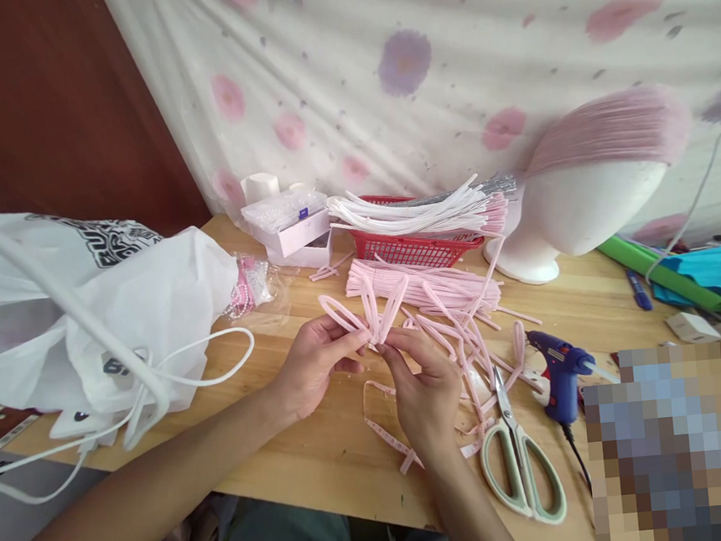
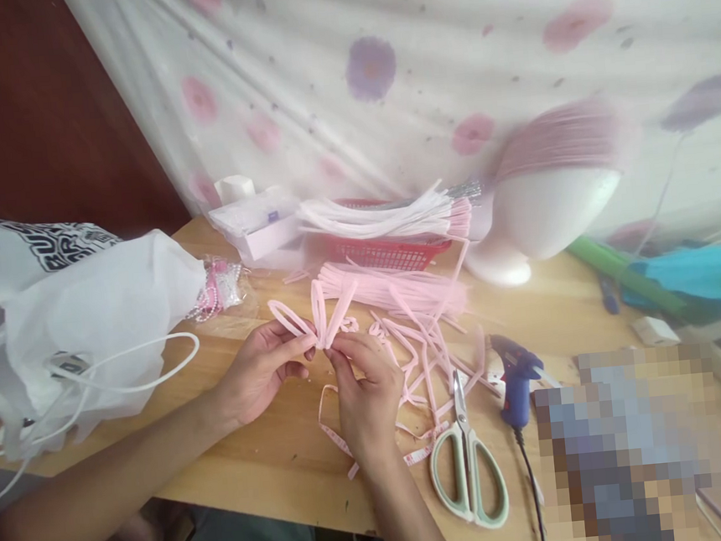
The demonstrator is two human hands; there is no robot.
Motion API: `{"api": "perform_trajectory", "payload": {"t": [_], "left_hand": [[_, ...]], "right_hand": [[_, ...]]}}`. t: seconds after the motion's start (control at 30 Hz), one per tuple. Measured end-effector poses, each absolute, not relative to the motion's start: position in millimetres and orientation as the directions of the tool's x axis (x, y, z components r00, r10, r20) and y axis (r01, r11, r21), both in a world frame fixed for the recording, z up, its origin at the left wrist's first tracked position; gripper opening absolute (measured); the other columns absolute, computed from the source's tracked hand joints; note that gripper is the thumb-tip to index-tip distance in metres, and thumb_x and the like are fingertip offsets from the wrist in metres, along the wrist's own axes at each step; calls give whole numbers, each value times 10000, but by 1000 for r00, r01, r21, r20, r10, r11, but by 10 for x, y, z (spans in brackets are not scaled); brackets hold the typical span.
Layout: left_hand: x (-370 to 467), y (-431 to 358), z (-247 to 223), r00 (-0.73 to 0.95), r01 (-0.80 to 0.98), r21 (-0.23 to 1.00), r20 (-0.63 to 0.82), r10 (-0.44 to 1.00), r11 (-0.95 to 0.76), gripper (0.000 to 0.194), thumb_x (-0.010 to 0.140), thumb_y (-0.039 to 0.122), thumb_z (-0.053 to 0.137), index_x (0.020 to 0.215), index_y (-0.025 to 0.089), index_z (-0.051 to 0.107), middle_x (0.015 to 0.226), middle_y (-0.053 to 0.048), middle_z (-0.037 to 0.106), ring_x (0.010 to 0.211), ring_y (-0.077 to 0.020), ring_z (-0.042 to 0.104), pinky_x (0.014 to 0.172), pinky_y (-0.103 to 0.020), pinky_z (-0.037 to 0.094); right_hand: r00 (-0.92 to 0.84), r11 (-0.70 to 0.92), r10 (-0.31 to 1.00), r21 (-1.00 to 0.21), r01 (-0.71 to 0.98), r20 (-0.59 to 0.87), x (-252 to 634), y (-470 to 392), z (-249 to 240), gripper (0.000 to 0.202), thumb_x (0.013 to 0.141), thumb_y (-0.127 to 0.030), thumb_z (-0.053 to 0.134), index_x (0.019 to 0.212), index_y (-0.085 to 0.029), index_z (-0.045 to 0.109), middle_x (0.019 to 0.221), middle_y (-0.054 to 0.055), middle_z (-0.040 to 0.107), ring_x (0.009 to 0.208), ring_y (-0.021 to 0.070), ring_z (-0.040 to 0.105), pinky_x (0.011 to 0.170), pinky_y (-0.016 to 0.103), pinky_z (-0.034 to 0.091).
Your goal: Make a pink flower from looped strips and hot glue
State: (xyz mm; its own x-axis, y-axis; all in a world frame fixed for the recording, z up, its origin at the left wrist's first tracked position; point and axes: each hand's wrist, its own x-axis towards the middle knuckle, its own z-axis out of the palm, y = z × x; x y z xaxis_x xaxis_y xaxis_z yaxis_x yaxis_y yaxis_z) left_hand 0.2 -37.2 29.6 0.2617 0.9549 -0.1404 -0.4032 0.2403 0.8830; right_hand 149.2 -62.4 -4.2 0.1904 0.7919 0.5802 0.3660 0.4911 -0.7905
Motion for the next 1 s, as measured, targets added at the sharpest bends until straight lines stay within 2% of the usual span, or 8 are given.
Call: {"api": "perform_trajectory", "payload": {"t": [0.23, 0.57, 0.7, 1.0], "left_hand": [[9, -368, 265, 277, -437, 861, -146, 950, 260, 233, 673, 272, 899, 816, 143, 769, 801, -25, 763, 733, -121, 708, 702, -221, 621], [30, -364, 228, 243, -423, 879, -122, 962, 218, 244, 638, 260, 925, 810, 145, 795, 783, -23, 778, 708, -107, 713, 705, -198, 614], [27, -363, 239, 238, -414, 884, -125, 963, 217, 262, 618, 275, 935, 797, 145, 795, 774, -23, 776, 696, -106, 705, 699, -203, 611], [30, -362, 217, 221, -406, 886, -142, 965, 223, 274, 614, 268, 934, 806, 139, 787, 777, -22, 767, 699, -109, 705, 686, -203, 608]], "right_hand": [[234, 509, 748, -764, 398, 620, 1476, -633, -67, 163, 872, -121, 689, 882, -253, 783, 907, 10, 787, 823, 180, 734, 785, 317, 576], [130, 547, 627, -553, 628, 768, 1464, -625, -104, 172, 914, -112, 641, 965, -217, 769, 935, 60, 779, 847, 201, 727, 759, 347, 582], [111, 551, 635, -548, 629, 765, 1460, -631, -127, 198, 935, -120, 608, 1011, -225, 758, 959, 69, 773, 868, 203, 726, 770, 350, 585], [120, 546, 641, -560, 623, 758, 1451, -633, -98, 178, 931, -118, 608, 986, -216, 745, 942, 57, 769, 860, 195, 721, 774, 337, 577]]}}
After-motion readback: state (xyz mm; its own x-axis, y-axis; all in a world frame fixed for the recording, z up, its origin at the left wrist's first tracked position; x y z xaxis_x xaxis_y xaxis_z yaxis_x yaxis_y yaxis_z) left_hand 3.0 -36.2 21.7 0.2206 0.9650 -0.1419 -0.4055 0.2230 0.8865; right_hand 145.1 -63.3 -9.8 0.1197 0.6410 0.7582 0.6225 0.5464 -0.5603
